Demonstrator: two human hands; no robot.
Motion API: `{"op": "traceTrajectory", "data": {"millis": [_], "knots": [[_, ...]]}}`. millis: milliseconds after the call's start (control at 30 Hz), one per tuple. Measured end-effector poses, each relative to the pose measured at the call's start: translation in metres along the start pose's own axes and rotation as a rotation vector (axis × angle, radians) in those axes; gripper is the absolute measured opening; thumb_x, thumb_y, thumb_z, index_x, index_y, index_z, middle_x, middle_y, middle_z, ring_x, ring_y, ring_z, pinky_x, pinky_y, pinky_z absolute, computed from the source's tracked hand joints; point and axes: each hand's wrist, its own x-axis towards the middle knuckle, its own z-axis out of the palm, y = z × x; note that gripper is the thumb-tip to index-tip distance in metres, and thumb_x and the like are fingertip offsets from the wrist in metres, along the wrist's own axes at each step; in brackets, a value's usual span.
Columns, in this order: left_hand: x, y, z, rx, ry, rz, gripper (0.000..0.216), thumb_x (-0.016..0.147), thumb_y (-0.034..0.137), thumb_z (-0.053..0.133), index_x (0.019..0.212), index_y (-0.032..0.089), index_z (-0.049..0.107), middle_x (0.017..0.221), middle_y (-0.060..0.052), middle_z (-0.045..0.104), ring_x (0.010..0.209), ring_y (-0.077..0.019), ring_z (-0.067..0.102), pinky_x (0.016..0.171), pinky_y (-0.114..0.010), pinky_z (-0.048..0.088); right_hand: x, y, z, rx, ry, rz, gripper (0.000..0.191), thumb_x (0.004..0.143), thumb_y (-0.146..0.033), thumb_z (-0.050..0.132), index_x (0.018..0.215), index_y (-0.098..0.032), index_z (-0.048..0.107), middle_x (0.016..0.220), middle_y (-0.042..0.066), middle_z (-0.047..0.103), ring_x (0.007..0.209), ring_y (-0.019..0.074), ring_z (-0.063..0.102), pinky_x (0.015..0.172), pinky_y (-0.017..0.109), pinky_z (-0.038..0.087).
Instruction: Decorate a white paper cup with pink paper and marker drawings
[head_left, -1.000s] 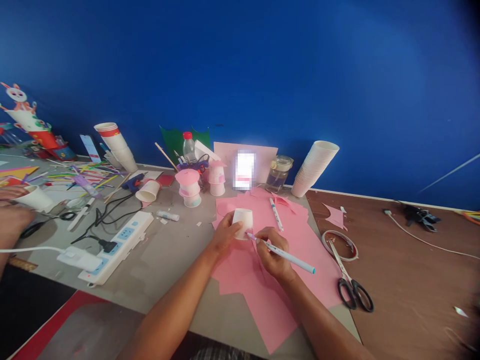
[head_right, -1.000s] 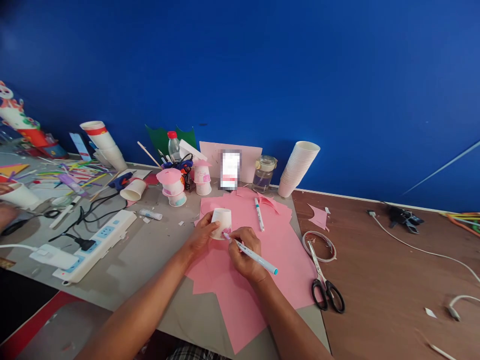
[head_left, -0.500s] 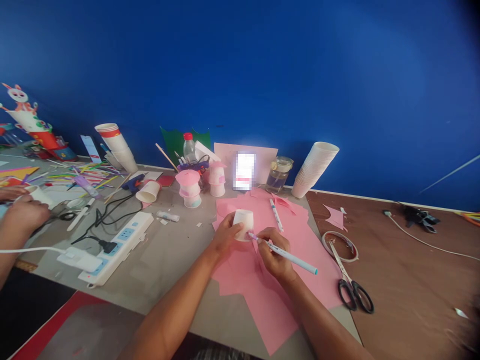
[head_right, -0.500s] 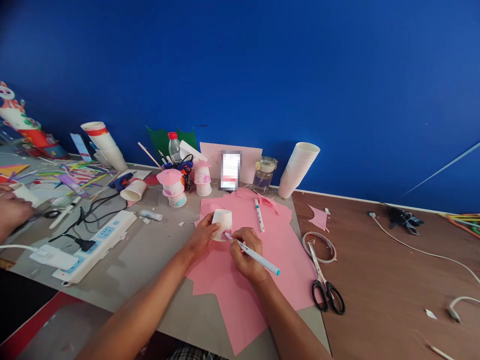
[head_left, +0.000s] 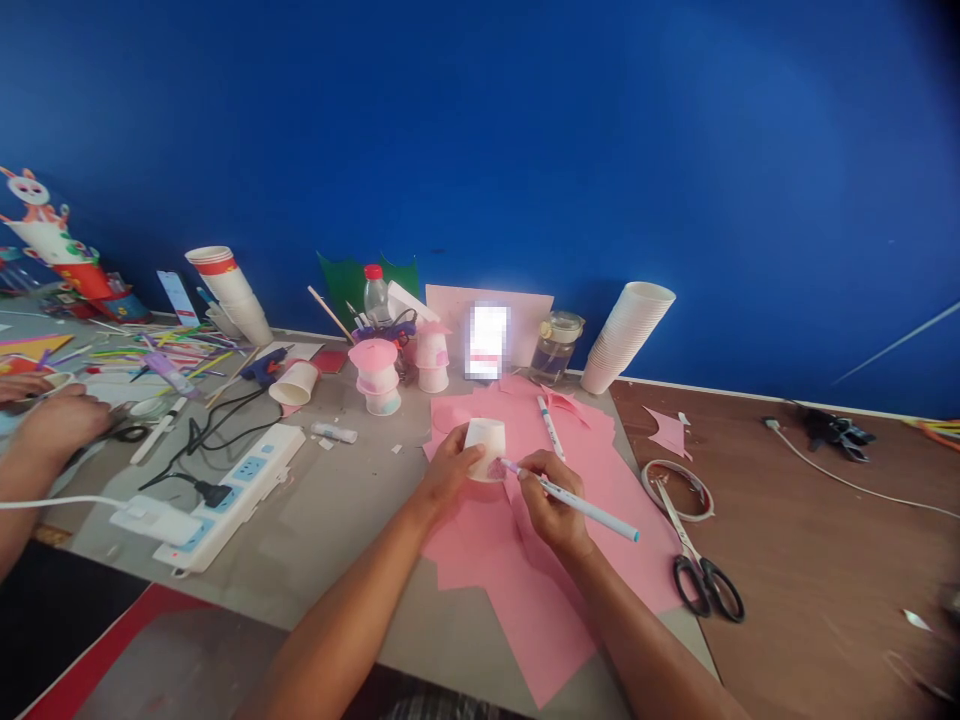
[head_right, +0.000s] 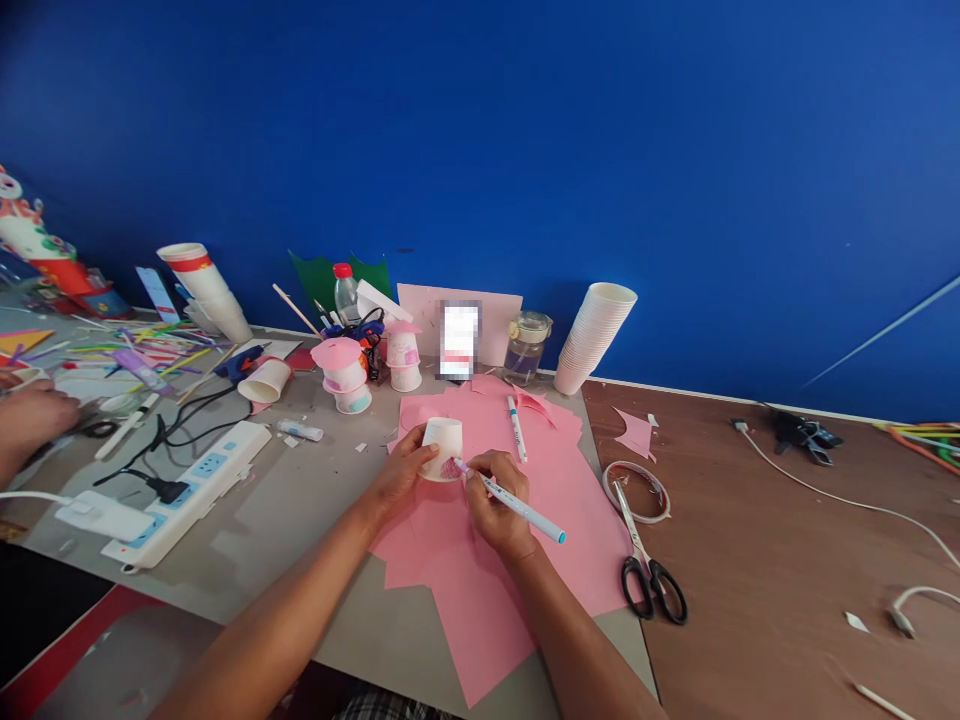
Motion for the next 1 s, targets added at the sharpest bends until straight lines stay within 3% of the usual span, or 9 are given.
{"op": "traceTrajectory", "data": {"millis": [133,400,633,1000], "knots": [[-0.0008,0.0001,0.0003,-0.008,0.000,-0.007,0.041,0.070,0.028,0.070,0.109,0.016,0.065,0.101,-0.007,0.067,0.083,-0.0182,0.061,0.070,-0.028,0.046,0.0002,-0.0003,0.0001,0.027,-0.026,0.016,0.012,0.080,-0.017,0.050,0.073,-0.021,0.058,0.064,0.001,0.059,0.057,0.0153,0.053,0.051,0.027,0.041],[0.0043,-0.0071,-0.0050,-0.046,-0.012,0.010,0.038,0.070,0.029,0.071,0.106,0.017,0.065,0.093,-0.003,0.065,0.077,-0.0149,0.058,0.067,-0.026,0.043,0.0038,0.0000,-0.0012,0.112,0.040,0.215,0.010,0.077,-0.020,0.052,0.069,-0.021,0.057,0.058,-0.001,0.056,0.052,0.0143,0.050,0.049,0.026,0.040],[0.0032,-0.0051,-0.0041,-0.060,-0.030,0.014,0.035,0.071,0.030,0.070,0.103,0.017,0.065,0.085,-0.001,0.064,0.072,-0.0129,0.056,0.064,-0.025,0.041,0.0038,-0.0031,-0.0010,0.161,0.029,0.219,0.011,0.079,-0.022,0.052,0.069,-0.021,0.058,0.059,-0.001,0.057,0.053,0.0143,0.050,0.050,0.026,0.041],[0.0023,-0.0046,-0.0021,-0.082,-0.026,-0.001,0.034,0.071,0.028,0.070,0.102,0.017,0.066,0.090,-0.003,0.066,0.074,-0.0142,0.058,0.066,-0.026,0.042,0.0034,-0.0038,0.0001,0.177,0.007,0.249,0.011,0.079,-0.024,0.053,0.070,-0.021,0.059,0.060,-0.001,0.058,0.054,0.0143,0.051,0.050,0.026,0.041]]}}
